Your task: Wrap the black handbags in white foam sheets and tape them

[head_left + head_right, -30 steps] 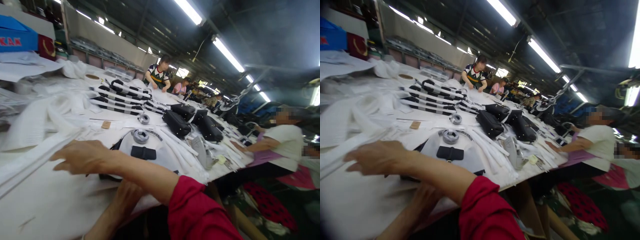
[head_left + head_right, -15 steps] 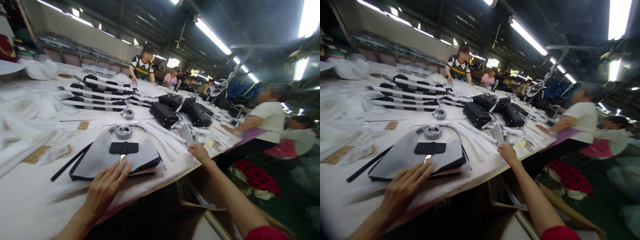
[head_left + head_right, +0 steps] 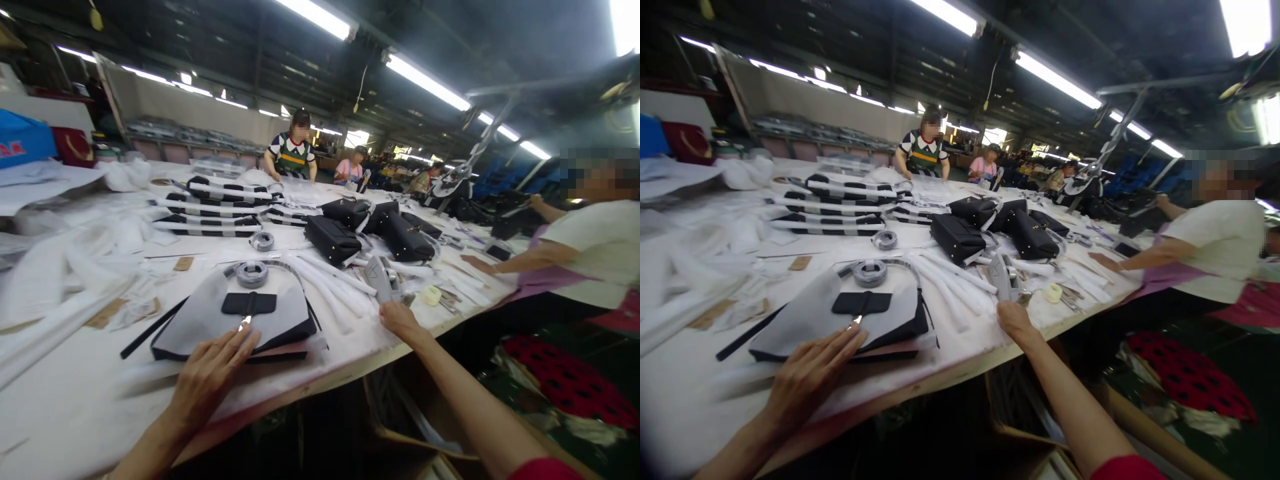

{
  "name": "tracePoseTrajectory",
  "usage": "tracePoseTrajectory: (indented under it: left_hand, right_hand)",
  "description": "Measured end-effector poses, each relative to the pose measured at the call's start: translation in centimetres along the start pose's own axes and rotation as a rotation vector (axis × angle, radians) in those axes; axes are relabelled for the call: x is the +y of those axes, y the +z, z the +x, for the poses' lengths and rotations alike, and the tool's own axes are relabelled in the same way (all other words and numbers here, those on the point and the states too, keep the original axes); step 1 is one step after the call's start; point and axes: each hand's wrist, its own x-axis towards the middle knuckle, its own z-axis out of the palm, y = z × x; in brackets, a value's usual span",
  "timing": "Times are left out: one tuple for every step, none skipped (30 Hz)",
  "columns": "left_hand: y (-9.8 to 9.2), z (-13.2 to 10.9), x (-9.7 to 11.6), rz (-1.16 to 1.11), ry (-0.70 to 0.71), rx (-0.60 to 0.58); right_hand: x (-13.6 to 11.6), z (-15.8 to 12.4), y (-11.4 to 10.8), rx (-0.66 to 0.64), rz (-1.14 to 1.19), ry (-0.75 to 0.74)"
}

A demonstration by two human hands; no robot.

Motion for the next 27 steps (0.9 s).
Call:
tracePoseTrajectory:
  left_hand:
    - [0.0, 0.0, 0.0, 0.000, -0.007, 0.006]
    - [0.1, 0.0, 0.1, -0.003, -0.013, 0.011]
    - [0.1, 0.0, 0.1, -0.007, -0.017, 0.020]
    - [0.2, 0.0, 0.2, -0.012, -0.017, 0.028]
    - [0.3, -0.1, 0.2, -0.018, -0.020, 0.035]
    - [0.4, -0.1, 0.2, -0.024, -0.025, 0.046]
    - [0.5, -0.1, 0.3, -0.032, -0.039, 0.062]
    - [0.6, -0.2, 0.3, -0.042, -0.052, 0.073]
    - [0.7, -0.2, 0.3, -0.054, -0.064, 0.079]
    - [0.8, -0.3, 0.3, -0.066, -0.072, 0.083]
    - [0.9, -0.4, 0.3, -0.076, -0.084, 0.091]
    - [0.9, -0.5, 0.3, -0.083, -0.093, 0.096]
    - [1.0, -0.6, 0.3, -0.085, -0.096, 0.094]
    - [1.0, -0.7, 0.3, -0.081, -0.094, 0.091]
    - [1.0, -0.7, 0.2, -0.073, -0.092, 0.086]
    - [1.0, -0.7, 0.2, -0.064, -0.087, 0.077]
    - [1.0, -0.8, 0.1, -0.057, -0.080, 0.065]
    - [1.0, -0.8, 0.1, -0.054, -0.077, 0.058]
    - [1.0, -0.7, 0.1, -0.055, -0.084, 0.063]
    - [1.0, -0.7, 0.1, -0.061, -0.094, 0.070]
    - [1.0, -0.7, 0.1, -0.071, -0.103, 0.077]
    - [1.0, -0.7, 0.1, -0.082, -0.112, 0.084]
    - [1.0, -0.6, 0.1, -0.092, -0.120, 0.089]
    - [1.0, -0.6, 0.2, -0.101, -0.127, 0.091]
    - [1.0, -0.6, 0.3, -0.105, -0.133, 0.090]
    - [1.0, -0.6, 0.3, -0.106, -0.138, 0.088]
    - [1.0, -0.6, 0.3, -0.106, -0.141, 0.084]
  right_hand:
    - [-0.3, 0.1, -0.5, 0.006, -0.002, -0.005]
    - [-0.8, 0.2, -1.0, 0.017, -0.002, -0.013]
    - [-1.5, 0.3, -1.5, 0.037, 0.000, -0.020]
    - [-2.4, 0.5, -2.1, 0.076, 0.010, -0.040]
    - [-3.6, 0.7, -2.5, 0.135, 0.034, -0.086]
    - [-5.0, 0.9, -2.8, 0.205, 0.070, -0.161]
    - [-6.6, 1.2, -2.9, 0.273, 0.111, -0.259]
    - [-8.3, 1.5, -2.9, 0.327, 0.146, -0.374]
    - [-10.0, 2.0, -2.7, 0.351, 0.161, -0.482]
    - [-11.6, 2.6, -2.5, 0.348, 0.155, -0.560]
    - [-13.1, 3.3, -2.2, 0.323, 0.130, -0.593]
    - [-14.4, 4.1, -1.9, 0.290, 0.098, -0.584]
    - [-15.5, 4.9, -1.6, 0.255, 0.070, -0.546]
    - [-16.3, 5.9, -1.4, 0.215, 0.048, -0.490]
    - [-16.8, 6.8, -1.4, 0.173, 0.034, -0.429]
    - [-17.2, 7.8, -1.4, 0.131, 0.023, -0.378]
    - [-17.3, 8.8, -1.5, 0.091, 0.013, -0.339]
    - [-17.3, 9.7, -1.6, 0.056, 0.007, -0.310]
    - [-17.3, 10.5, -1.7, 0.028, 0.003, -0.290]
    - [-17.1, 11.3, -1.8, 0.007, 0.001, -0.277]
    - [-17.1, 12.0, -1.9, -0.010, 0.001, -0.270]
    - [-17.0, 12.5, -1.9, -0.025, 0.002, -0.263]
    - [-17.0, 12.8, -1.9, -0.035, 0.004, -0.257]
    - [-17.1, 13.1, -1.8, -0.037, 0.006, -0.253]
    - [-17.3, 13.2, -1.7, -0.031, 0.007, -0.251]
    - [-17.5, 13.1, -1.6, -0.018, 0.009, -0.248]
    - [-17.8, 13.0, -1.6, 0.001, 0.011, -0.246]
